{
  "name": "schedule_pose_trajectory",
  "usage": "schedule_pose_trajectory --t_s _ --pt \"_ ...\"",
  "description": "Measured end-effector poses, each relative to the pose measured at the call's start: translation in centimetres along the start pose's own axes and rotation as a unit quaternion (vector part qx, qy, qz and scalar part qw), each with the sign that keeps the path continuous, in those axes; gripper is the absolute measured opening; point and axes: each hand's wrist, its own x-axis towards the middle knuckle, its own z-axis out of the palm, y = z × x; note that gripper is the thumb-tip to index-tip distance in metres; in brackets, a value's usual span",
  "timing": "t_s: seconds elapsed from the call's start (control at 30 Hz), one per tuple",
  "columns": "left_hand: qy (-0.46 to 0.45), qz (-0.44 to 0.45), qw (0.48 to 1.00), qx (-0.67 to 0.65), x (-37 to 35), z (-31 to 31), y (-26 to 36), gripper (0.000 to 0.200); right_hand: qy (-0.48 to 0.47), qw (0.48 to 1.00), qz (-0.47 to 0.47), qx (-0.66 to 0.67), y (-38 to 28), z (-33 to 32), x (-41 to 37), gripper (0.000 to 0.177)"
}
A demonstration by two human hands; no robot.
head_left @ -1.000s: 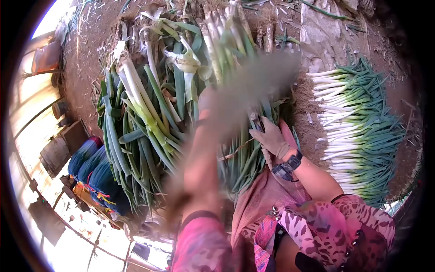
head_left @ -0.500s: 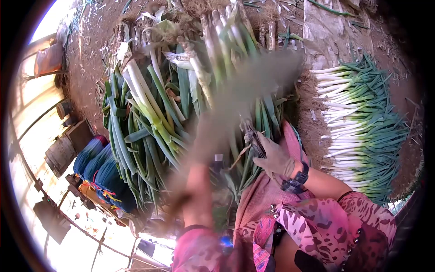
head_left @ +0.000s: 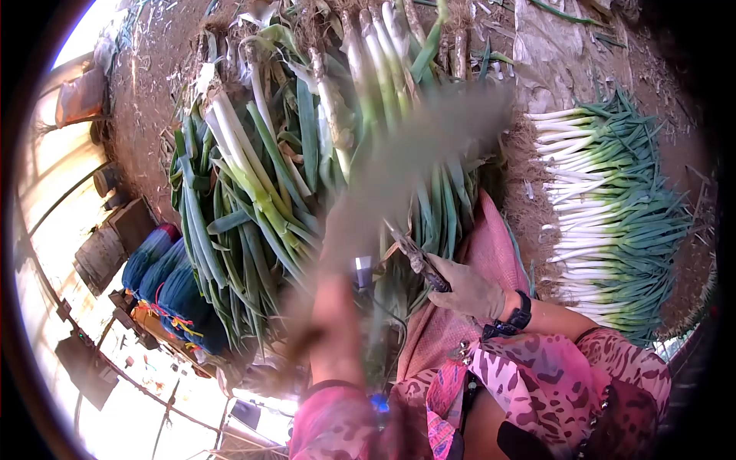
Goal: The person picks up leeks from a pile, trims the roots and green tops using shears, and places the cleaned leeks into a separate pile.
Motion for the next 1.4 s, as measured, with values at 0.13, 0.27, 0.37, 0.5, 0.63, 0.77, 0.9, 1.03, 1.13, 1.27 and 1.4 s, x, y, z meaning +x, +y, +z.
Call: schedule_pose_trajectory --t_s 0.13,0.27,0.37,0.5,0.63,0.77,0.9,1.03,1.13,1.27,1.4 --pt "-0.136 -0.068 0.917 -0.37 -0.1 3.6 -4.2 0.04 0.061 0.997 0.025 0.031 0.0 -0.3 -0.4 0.071" --pt "-0.098 -0.114 0.902 -0.404 -0.8 4.9 -4.3 0.033 0.085 0.996 -0.023 -0.007 0.0 -0.7 -0.5 0.068" --pt "-0.072 -0.085 0.912 -0.395 -0.8 4.6 -4.6 0.032 0.019 0.999 0.006 -0.025 -0.8 -0.3 -2.0 0.07" --pt "-0.052 -0.061 0.934 -0.348 -1.0 4.1 -3.9 0.033 0.004 0.999 0.029 -0.039 -0.4 0.3 -2.7 0.072" --pt "-0.057 -0.065 0.927 -0.365 -1.4 4.7 -4.4 0.033 -0.011 0.997 0.065 -0.032 -1.9 0.1 -3.3 0.07" --pt "-0.076 -0.121 0.896 -0.421 -2.5 4.0 -3.4 0.029 0.017 0.999 0.039 -0.012 -1.5 0.8 -4.1 0.069" --pt "-0.061 -0.175 0.87 -0.458 -3.1 3.7 -3.0 0.027 0.105 0.994 -0.006 -0.03 0.2 1.9 -1.7 0.058" --pt "-0.038 -0.16 0.882 -0.442 -3.1 4.8 -3.5 0.027 0.161 0.981 -0.057 -0.089 0.2 0.1 4.9 0.064" --pt "-0.018 -0.079 0.917 -0.391 -2.8 8.8 -7.5 0.033 0.125 0.99 0.005 -0.07 -2.7 -2.4 7.8 0.066" --pt "-0.001 -0.124 0.906 -0.404 -2.6 9.0 -6.7 0.041 0.181 0.979 -0.084 -0.025 -1.5 -0.7 6.4 0.072" --pt "0.005 -0.105 0.947 -0.302 -2.8 8.2 -6.0 0.04 0.14 0.989 -0.037 -0.012 -1.6 -0.4 3.9 0.074"
